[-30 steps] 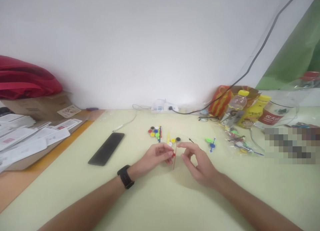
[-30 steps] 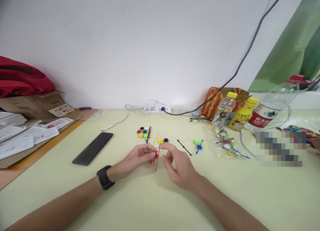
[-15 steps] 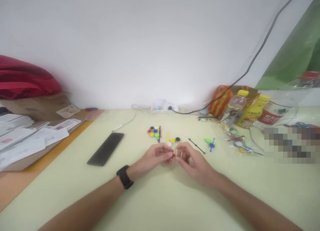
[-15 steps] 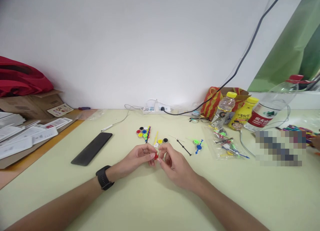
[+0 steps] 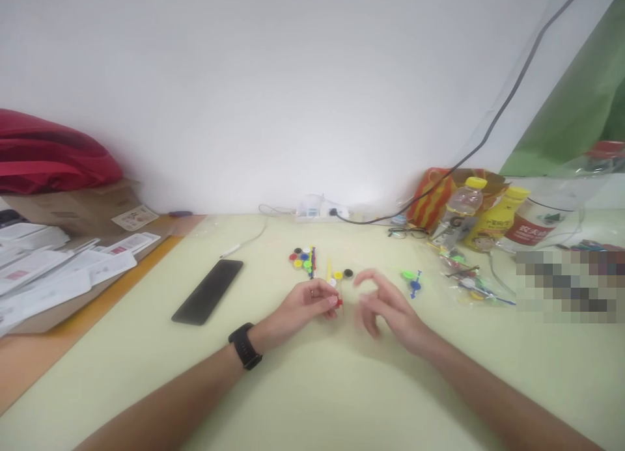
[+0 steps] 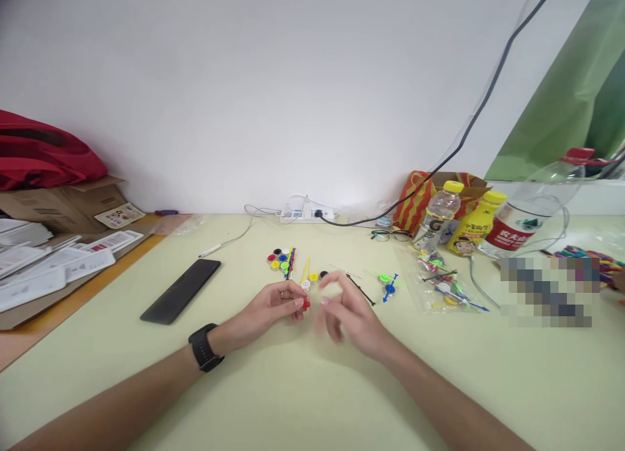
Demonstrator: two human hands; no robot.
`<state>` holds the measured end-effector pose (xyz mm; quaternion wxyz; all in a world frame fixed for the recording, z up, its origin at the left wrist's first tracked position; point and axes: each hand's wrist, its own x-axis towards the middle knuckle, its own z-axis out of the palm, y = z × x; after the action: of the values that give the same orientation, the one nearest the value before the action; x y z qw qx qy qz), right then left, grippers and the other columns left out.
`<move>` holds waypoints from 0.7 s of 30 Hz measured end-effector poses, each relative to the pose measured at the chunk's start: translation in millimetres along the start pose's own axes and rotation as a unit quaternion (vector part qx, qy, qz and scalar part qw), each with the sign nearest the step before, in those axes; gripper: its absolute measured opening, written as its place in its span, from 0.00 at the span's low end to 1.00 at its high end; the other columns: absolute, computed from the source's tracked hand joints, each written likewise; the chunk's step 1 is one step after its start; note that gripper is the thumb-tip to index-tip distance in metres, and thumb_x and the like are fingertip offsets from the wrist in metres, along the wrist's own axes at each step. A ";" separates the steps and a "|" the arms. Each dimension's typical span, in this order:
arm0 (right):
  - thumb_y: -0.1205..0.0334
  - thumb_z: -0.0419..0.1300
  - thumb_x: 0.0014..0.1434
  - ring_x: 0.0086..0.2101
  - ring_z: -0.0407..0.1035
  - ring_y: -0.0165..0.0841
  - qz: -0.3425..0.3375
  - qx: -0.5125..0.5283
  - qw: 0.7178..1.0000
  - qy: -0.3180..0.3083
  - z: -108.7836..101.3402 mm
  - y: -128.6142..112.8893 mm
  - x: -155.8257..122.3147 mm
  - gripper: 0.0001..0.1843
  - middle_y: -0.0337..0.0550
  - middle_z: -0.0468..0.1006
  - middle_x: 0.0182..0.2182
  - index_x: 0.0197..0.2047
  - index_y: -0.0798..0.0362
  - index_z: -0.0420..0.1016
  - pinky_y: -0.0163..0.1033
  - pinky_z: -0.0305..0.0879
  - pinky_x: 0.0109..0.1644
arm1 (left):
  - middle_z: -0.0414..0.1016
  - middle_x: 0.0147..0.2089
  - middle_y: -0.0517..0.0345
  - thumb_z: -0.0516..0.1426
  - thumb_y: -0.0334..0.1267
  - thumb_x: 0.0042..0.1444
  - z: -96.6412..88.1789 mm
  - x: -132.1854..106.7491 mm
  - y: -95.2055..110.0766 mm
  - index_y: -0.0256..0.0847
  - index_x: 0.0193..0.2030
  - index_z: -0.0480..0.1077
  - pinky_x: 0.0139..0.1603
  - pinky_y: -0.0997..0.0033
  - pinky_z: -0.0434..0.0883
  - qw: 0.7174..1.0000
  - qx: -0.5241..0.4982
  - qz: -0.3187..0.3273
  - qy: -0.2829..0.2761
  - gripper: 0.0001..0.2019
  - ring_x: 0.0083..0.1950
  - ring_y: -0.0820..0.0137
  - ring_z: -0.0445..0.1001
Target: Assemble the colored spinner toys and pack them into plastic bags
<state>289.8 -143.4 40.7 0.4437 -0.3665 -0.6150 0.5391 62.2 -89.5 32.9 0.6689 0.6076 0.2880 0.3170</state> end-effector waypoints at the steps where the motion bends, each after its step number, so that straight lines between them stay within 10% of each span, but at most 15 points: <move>1: 0.51 0.52 0.72 0.17 0.58 0.27 0.022 0.028 0.998 -0.044 -2.2 -0.6 -0.2 0.12 0.31 0.68 0.19 0.47 0.50 0.65 0.32 0.53 0.22 | 0.77 0.40 0.54 0.66 0.46 0.62 0.0 0.2 -0.4 0.37 0.45 0.75 0.46 0.69 0.72 1.000 0.002 0.001 0.004 0.14 0.40 0.69 0.75; 9: 0.56 0.62 0.68 0.29 0.63 0.26 -0.036 -0.098 0.993 0.050 7.0 2.5 3.8 0.09 0.36 0.70 0.33 0.42 0.51 0.67 0.33 0.61 0.33 | 0.77 0.41 0.53 0.66 0.46 0.63 -0.4 0.7 1.5 0.37 0.46 0.75 0.46 0.68 0.72 1.000 0.009 -0.003 -0.002 0.14 0.41 0.68 0.76; 21: 0.61 0.55 0.71 0.33 0.70 0.30 -0.062 -0.235 0.970 0.006 7.7 8.9 3.3 0.06 0.39 0.77 0.38 0.44 0.49 0.73 0.35 0.65 0.35 | 0.79 0.45 0.51 0.65 0.48 0.63 3.0 -1.5 5.9 0.38 0.47 0.75 0.48 0.67 0.72 0.999 0.036 -0.029 -0.027 0.15 0.42 0.68 0.76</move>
<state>281.2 -141.7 32.3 0.3814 -0.4252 -0.7431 0.3487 63.2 -92.2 39.1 0.6631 0.6310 0.2983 0.2704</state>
